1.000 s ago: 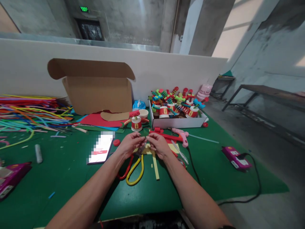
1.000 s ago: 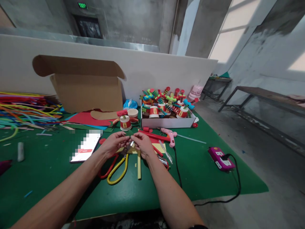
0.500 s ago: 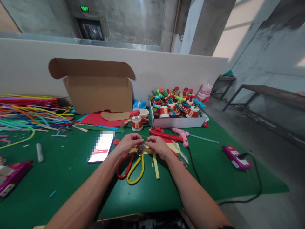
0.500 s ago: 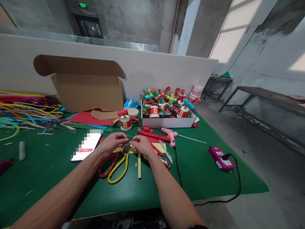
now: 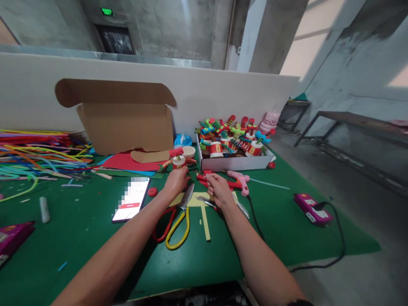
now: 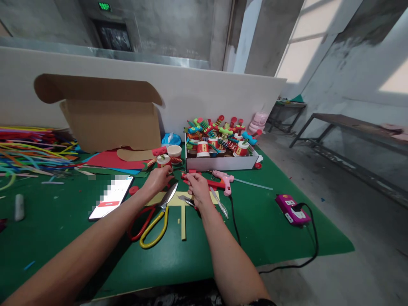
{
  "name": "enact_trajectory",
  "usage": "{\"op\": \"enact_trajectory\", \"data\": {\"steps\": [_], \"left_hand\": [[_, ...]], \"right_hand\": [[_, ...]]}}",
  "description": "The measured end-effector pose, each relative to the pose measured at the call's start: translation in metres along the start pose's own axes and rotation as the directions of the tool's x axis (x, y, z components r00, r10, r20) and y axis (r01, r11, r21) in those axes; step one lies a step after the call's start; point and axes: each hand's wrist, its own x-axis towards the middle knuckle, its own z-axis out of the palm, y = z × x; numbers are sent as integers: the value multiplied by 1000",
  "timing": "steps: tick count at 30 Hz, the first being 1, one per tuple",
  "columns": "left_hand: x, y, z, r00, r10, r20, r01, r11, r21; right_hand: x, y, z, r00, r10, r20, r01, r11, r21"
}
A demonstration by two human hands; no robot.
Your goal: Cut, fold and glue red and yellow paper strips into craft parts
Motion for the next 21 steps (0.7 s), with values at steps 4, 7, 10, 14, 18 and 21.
{"op": "enact_trajectory", "data": {"steps": [4, 7, 10, 14, 18, 21], "left_hand": [[11, 7, 1, 998, 55, 22, -58, 979, 194], [23, 11, 1, 997, 59, 58, -72, 965, 254], [28, 13, 1, 998, 62, 32, -69, 964, 258], [25, 13, 0, 995, 71, 70, -88, 959, 271], [27, 9, 0, 994, 55, 96, -76, 971, 229], [33, 11, 4, 995, 55, 77, -74, 961, 267]], "right_hand": [[3, 0, -3, 999, -30, -13, 31, 997, 68], [4, -1, -5, 999, -44, -12, 45, 995, 90], [3, -3, -6, 999, -35, -7, 35, 993, 111], [2, -4, -6, 1000, -20, -11, 21, 990, 137], [1, -6, -5, 1000, -13, 4, 12, 991, 137], [0, -7, -4, 1000, -5, 25, 2, 992, 129]]}}
